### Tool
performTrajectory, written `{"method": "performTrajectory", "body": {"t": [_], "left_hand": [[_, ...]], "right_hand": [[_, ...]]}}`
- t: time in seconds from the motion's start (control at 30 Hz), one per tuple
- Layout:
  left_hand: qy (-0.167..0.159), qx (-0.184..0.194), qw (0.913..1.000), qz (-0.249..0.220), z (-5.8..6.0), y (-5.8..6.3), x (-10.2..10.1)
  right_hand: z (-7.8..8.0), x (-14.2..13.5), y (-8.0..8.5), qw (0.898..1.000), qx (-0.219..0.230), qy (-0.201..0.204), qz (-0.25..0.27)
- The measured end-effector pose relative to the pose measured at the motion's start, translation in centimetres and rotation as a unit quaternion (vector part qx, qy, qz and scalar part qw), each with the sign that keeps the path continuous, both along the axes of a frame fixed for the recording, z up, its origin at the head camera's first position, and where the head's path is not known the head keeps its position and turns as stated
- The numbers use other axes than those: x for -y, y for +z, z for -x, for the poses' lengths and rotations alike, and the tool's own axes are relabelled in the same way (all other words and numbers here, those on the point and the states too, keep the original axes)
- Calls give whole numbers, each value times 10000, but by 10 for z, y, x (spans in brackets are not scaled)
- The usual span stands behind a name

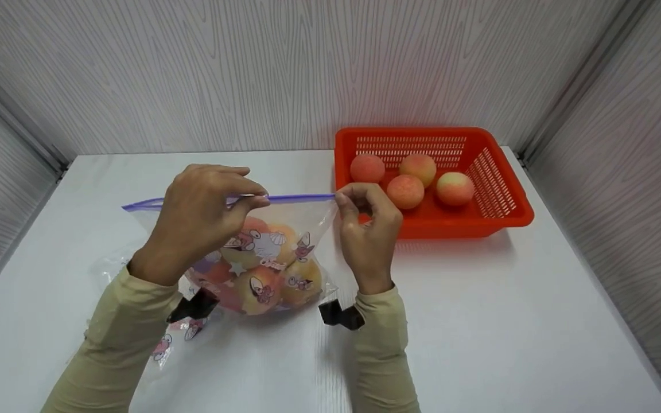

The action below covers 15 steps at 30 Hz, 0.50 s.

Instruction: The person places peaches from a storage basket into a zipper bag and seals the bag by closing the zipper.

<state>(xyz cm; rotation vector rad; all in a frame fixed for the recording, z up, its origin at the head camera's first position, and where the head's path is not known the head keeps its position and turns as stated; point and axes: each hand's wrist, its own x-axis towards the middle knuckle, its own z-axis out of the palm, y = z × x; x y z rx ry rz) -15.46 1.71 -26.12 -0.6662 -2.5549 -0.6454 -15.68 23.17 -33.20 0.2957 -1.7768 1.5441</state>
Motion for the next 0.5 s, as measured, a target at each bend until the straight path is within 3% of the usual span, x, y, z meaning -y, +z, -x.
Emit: {"method": "performTrajectory", "body": {"t": [0.27, 0.5], "left_hand": [[62, -171, 9997, -176, -2, -5, 34], [363, -4, 9983, -455, -10, -9, 65]], "right_hand": [[0, 0, 1, 9999, 30, -32, 115], [0, -1, 1, 10000, 43, -51, 67]]}}
